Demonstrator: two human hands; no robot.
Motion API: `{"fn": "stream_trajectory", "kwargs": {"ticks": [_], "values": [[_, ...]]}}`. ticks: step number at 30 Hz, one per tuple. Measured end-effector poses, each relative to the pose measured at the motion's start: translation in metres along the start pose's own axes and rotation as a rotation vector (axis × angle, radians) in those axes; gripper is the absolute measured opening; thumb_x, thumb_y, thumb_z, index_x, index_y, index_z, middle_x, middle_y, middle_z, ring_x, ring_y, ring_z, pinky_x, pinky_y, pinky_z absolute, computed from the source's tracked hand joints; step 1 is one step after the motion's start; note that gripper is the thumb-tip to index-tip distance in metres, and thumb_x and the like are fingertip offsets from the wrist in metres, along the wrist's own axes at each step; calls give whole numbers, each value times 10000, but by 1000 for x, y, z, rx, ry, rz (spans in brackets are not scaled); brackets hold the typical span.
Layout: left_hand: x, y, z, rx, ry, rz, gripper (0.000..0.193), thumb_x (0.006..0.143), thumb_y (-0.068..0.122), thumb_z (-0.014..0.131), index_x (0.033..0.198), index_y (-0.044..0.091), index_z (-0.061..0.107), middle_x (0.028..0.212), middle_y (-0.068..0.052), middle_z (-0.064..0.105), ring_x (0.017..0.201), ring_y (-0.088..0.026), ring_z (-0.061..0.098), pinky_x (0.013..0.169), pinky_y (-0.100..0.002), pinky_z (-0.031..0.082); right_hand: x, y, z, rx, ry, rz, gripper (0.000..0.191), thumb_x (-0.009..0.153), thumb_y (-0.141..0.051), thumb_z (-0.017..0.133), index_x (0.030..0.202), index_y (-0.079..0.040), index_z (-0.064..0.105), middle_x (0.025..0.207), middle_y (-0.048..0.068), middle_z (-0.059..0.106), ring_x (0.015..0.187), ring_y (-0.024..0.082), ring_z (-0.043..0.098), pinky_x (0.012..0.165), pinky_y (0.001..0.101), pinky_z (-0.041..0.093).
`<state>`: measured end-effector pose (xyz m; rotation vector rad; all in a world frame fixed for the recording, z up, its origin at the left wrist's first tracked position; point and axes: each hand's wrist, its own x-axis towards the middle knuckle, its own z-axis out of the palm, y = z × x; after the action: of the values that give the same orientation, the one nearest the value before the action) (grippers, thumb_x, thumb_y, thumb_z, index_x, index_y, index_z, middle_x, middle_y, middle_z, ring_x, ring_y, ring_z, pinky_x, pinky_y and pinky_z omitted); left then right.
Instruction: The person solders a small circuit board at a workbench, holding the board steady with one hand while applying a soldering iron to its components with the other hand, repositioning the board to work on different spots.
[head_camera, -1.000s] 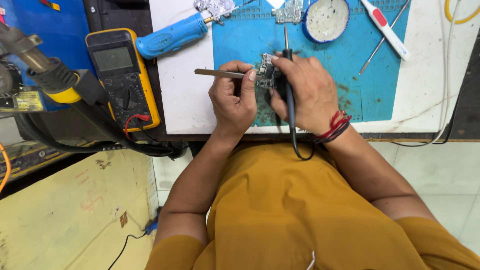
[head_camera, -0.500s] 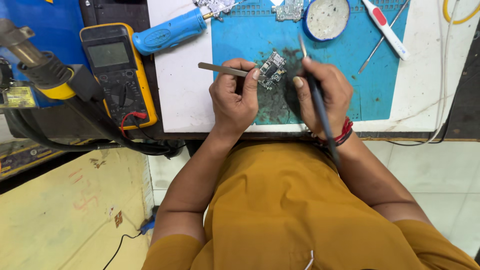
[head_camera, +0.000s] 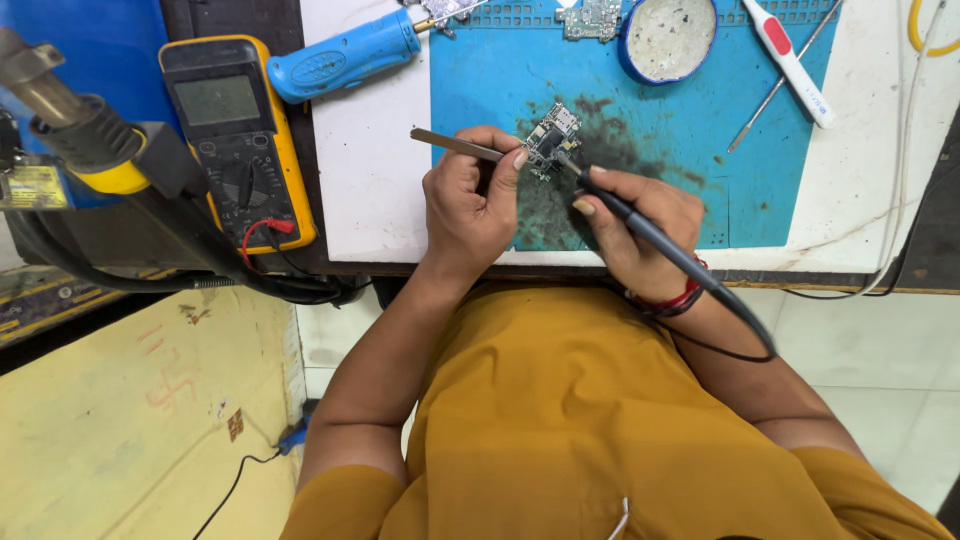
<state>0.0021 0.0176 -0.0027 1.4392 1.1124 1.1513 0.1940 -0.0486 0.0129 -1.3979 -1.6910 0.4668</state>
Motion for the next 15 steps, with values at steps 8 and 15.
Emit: {"fn": "stream_trajectory", "kwargs": {"ticks": [8, 15], "values": [[2, 5, 0, 47, -16, 38, 70, 1051, 58, 679, 1081, 20, 629, 851, -17, 659, 689, -49, 577, 612, -229, 473, 7, -5, -1, -24, -42, -43, 126, 926, -9, 754, 988, -5, 645, 894, 148, 706, 754, 294, 702, 679, 353, 537], [2, 6, 1, 49, -29, 28, 62, 1054, 55, 676, 1082, 30, 626, 863, -13, 665, 682, -53, 589, 604, -233, 479, 10, -4, 0, 26, -68, -42, 153, 891, 4, 761, 967, -5, 628, 896, 145, 711, 761, 283, 711, 711, 352, 557]]}}
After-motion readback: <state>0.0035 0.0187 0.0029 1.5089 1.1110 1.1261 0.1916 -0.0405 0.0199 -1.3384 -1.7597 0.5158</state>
